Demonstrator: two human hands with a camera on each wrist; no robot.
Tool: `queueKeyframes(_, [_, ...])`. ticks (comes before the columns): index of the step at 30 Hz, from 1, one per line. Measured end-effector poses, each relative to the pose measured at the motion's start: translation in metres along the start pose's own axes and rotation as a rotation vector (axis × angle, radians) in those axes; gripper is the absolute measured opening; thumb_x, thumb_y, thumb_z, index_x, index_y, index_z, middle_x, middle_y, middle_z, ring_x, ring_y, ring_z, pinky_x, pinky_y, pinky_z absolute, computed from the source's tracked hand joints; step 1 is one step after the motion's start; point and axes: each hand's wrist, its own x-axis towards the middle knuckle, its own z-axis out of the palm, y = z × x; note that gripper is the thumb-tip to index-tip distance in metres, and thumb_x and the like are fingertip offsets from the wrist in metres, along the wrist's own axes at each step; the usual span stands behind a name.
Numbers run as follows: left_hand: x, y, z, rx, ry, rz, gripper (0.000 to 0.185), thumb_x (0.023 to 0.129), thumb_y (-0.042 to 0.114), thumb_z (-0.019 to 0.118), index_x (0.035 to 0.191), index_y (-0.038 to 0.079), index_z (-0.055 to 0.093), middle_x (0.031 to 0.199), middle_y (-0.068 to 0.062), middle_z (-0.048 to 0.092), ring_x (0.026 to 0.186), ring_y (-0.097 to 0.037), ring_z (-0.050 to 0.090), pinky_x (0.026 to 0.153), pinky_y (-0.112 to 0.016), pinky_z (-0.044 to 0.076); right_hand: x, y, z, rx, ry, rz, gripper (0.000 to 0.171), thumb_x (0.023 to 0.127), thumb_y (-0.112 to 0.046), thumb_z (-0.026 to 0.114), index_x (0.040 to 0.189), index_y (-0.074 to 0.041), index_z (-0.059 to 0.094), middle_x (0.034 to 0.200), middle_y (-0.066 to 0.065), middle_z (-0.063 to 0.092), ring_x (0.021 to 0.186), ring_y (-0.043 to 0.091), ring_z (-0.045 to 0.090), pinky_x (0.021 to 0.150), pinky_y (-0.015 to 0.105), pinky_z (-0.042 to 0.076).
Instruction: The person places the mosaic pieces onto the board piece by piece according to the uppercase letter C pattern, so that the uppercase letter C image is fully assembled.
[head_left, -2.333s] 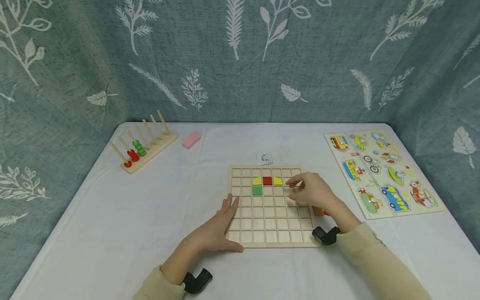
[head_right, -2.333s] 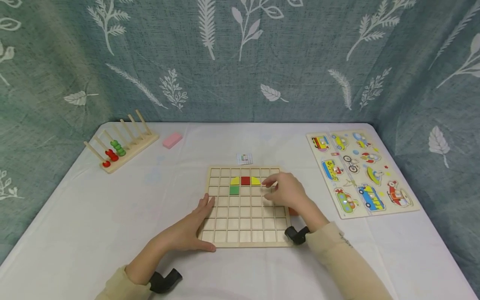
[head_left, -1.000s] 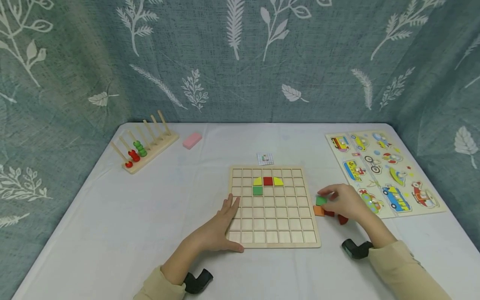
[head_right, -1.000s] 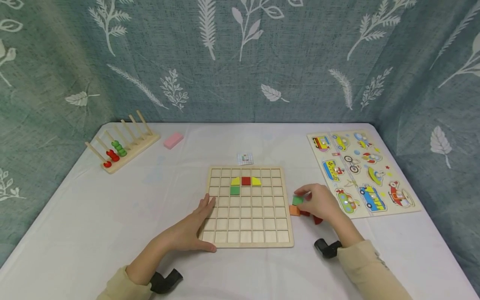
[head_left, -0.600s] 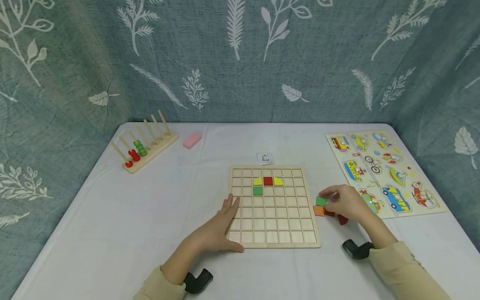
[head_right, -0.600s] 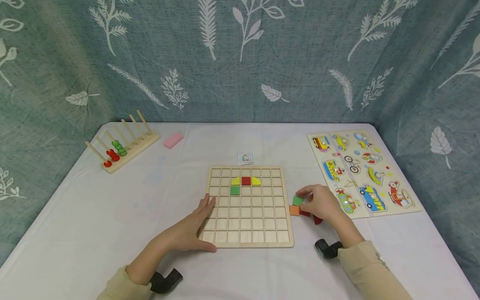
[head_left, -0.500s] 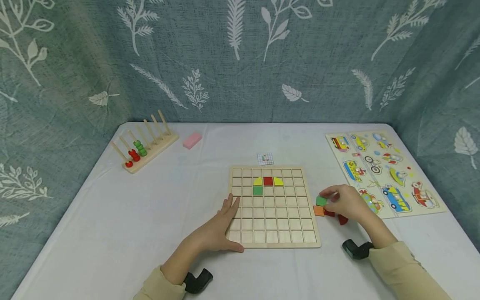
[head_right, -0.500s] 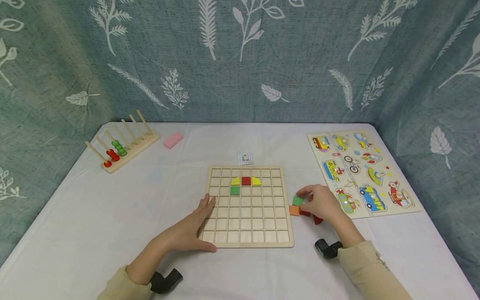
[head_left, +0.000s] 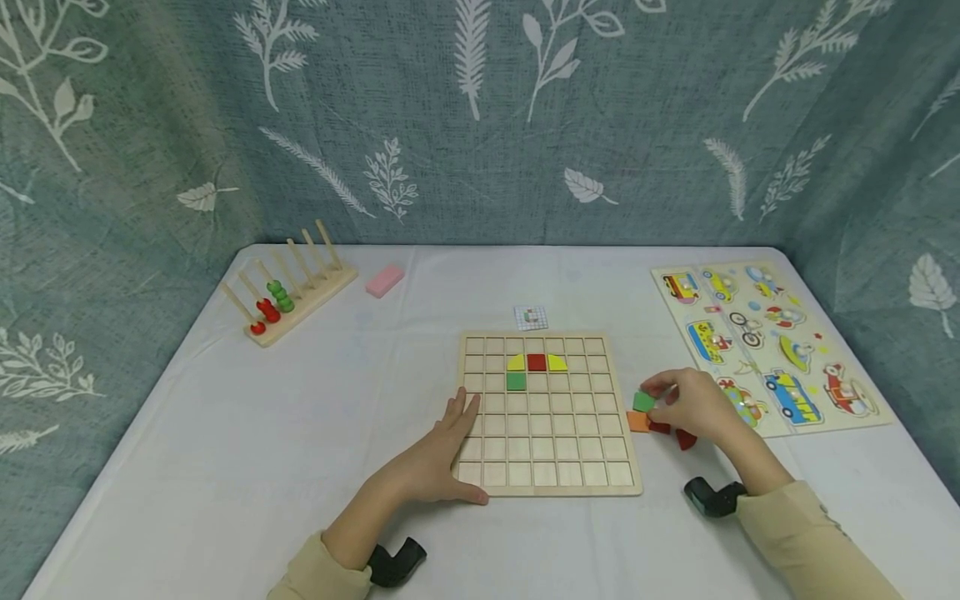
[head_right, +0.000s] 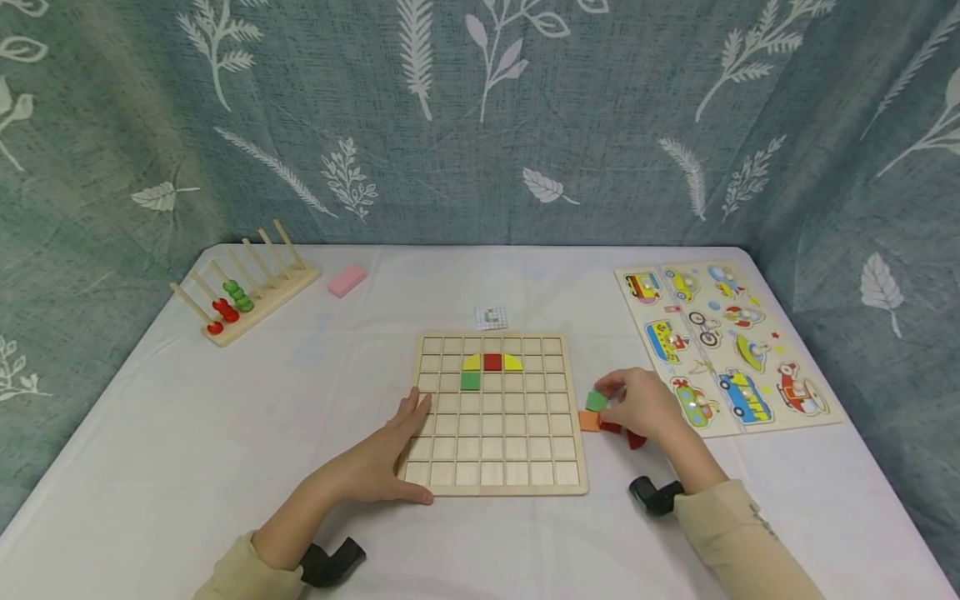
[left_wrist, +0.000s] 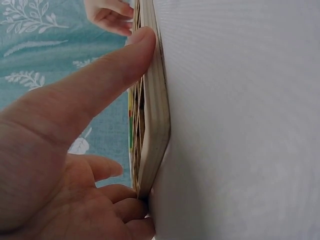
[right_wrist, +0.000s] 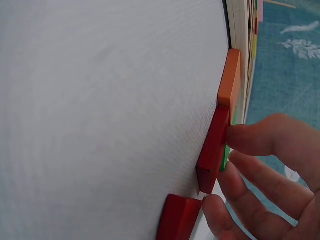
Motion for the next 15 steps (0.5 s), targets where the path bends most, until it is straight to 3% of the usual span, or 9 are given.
queueKeyframes(15, [-0.0001, -0.0005, 0.0005, 0.008, -0.001, 0.001, 0.118, 0.061, 0.031, 0.084, 0.147, 0.004, 0.008, 0.151, -0.016, -0.007, 0.138, -0.030, -0.003, 0.108, -0.049, 0.014, -0.0001, 0.0004, -0.0004, -0.029, 0.041, -0.025, 0.037, 0.068, -0.014, 0.076, 0.103, -0.002, 0.067, 0.089, 0.006, 0.064, 0.076, 0.020, 0.052, 0.059, 0.028, 0.042])
